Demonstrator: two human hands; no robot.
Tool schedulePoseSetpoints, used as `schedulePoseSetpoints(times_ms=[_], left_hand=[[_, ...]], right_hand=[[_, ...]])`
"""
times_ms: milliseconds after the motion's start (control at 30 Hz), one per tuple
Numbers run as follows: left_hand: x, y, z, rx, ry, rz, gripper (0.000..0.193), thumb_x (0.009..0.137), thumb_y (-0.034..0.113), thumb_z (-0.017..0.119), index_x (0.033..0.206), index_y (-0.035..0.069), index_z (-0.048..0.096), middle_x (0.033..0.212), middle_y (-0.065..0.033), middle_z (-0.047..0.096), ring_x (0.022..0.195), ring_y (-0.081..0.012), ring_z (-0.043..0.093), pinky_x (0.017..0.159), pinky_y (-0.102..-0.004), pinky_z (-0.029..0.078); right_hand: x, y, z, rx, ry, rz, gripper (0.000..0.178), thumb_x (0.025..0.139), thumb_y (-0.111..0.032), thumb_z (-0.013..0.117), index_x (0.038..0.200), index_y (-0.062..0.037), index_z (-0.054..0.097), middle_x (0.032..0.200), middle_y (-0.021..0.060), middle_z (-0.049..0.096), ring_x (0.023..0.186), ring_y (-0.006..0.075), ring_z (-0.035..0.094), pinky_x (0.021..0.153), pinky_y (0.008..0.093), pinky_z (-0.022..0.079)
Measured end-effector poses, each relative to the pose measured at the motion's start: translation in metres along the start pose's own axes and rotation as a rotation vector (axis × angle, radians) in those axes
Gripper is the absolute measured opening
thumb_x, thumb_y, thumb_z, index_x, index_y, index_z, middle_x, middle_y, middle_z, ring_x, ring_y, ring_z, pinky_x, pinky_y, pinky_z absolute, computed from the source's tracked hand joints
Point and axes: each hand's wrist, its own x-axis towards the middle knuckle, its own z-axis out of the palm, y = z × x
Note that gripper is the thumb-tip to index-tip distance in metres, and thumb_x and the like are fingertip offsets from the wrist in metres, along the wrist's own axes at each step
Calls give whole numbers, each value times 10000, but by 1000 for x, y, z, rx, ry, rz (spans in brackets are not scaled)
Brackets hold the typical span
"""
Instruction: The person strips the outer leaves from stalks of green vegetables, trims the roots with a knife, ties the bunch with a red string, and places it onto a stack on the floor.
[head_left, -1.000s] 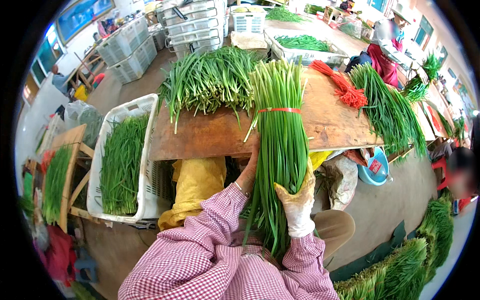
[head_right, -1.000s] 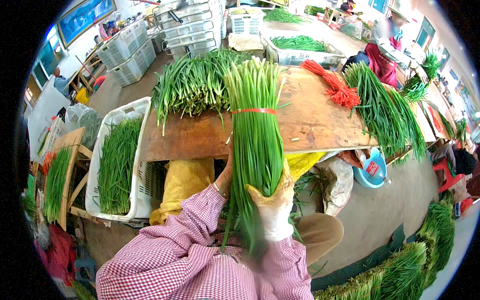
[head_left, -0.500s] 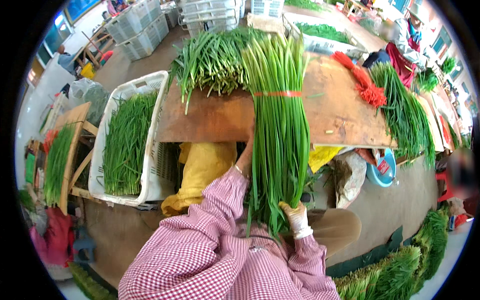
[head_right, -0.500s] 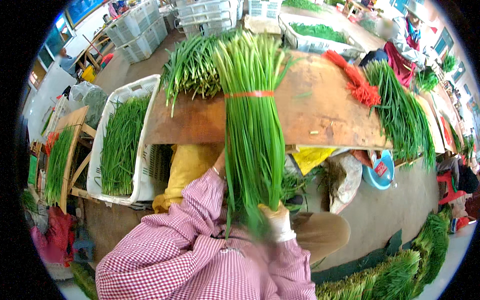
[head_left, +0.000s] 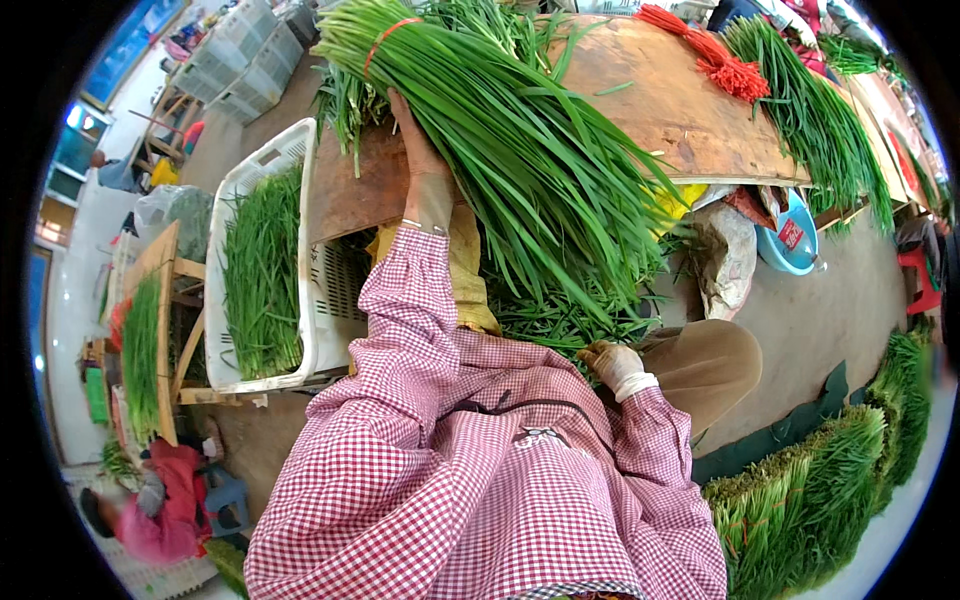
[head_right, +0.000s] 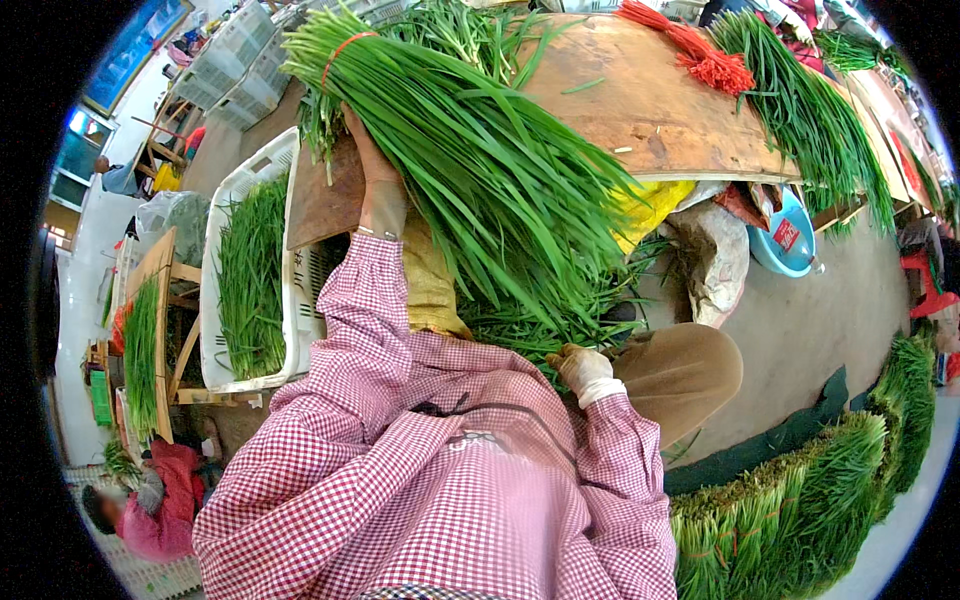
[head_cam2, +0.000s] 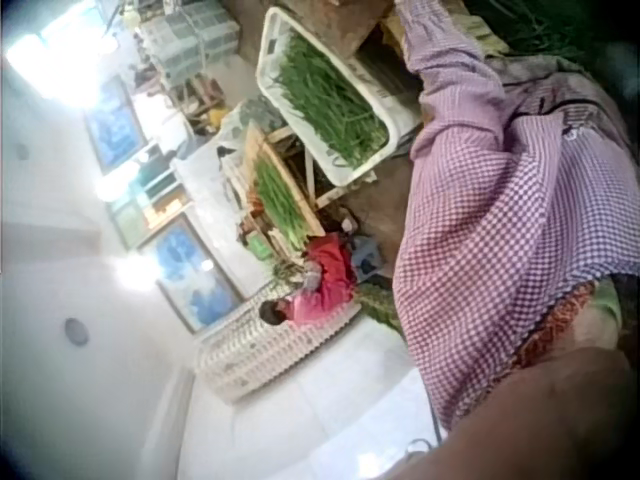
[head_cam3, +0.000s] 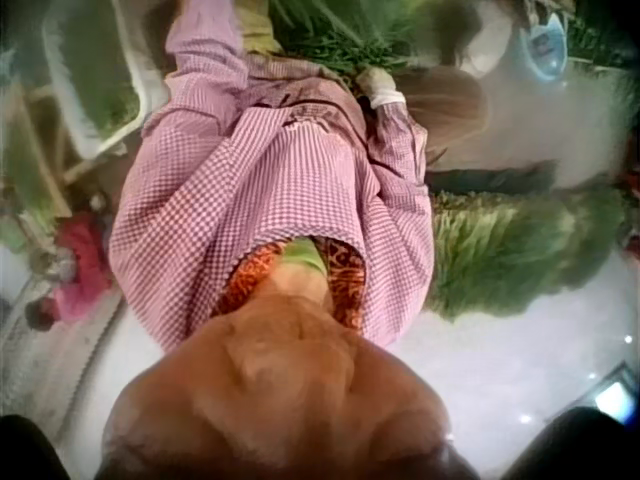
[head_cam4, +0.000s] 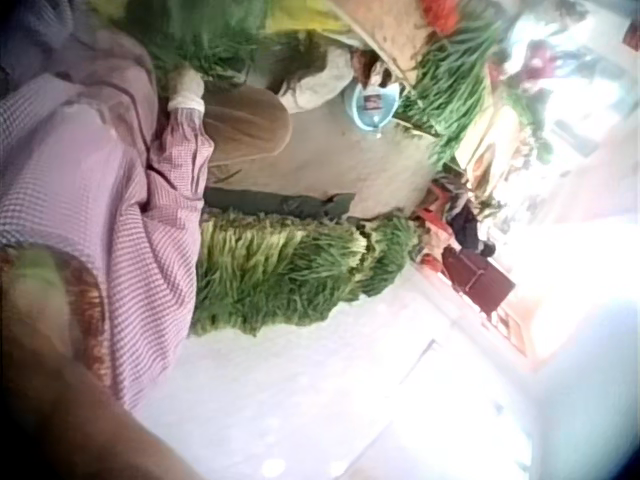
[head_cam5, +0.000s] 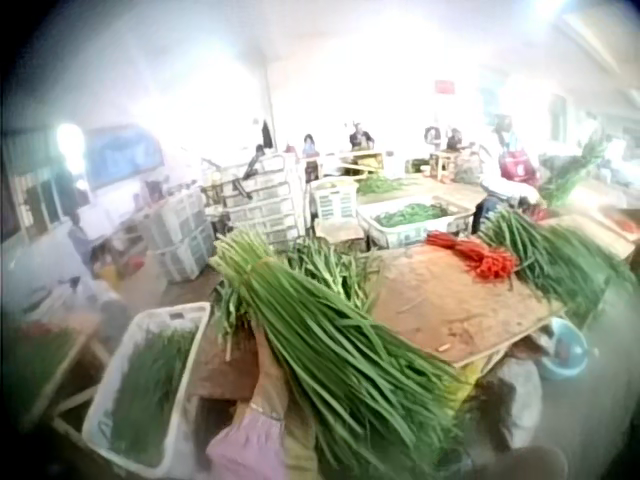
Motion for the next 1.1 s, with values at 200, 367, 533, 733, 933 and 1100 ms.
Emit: schedulePoseSetpoints(times_ms=[200,367,533,733,933,1100], left_hand=[[-5,11,5,49,56,35,625,840,546,405,1284,110,362,1272,-47,414,1119,-223,424,925,-338,366],[4,9,-5,-47,10,17,579,834,516,452,1250,115,408,1236,-34,453,1094,-217,443,926,-353,370],[0,7,4,8,-52,13,658,836,507,461,1356,168,243,1349,2,319,1192,-198,362,963,-383,335],[-12,20,16,-39,-70,5,612,859,479,435,1326,112,286,1307,-42,369,1154,-195,406,936,-352,379],[-35,18,49,-127,-36,43,572,862,429,457,1291,74,326,1248,-51,424,1108,-181,442,923,-334,386],[-77,45,97,-174,24,73,610,833,392,538,1301,85,297,1260,-45,401,1117,-186,414,937,-350,357]], right_hand=[[24,21,21,135,-41,-53,348,848,-376,478,958,-64,587,882,117,616,815,259,573,714,346,446],[-8,-10,-5,18,69,-81,328,860,-326,498,864,-13,596,737,75,628,666,160,589,593,290,454],[-50,-23,-36,484,12,-120,346,831,-371,531,923,-48,612,796,107,631,689,197,607,623,289,474],[-116,-92,-123,950,507,-708,198,779,-90,624,964,-34,581,935,45,605,747,102,543,713,222,454],[-94,-160,-179,-28,1094,-809,1017,433,-262,815,1302,-69,323,1357,131,304,1262,277,277,994,384,270],[-22,-162,-165,99,1364,-792,917,479,-215,778,1281,-75,354,1331,180,323,1170,346,392,937,414,352]])
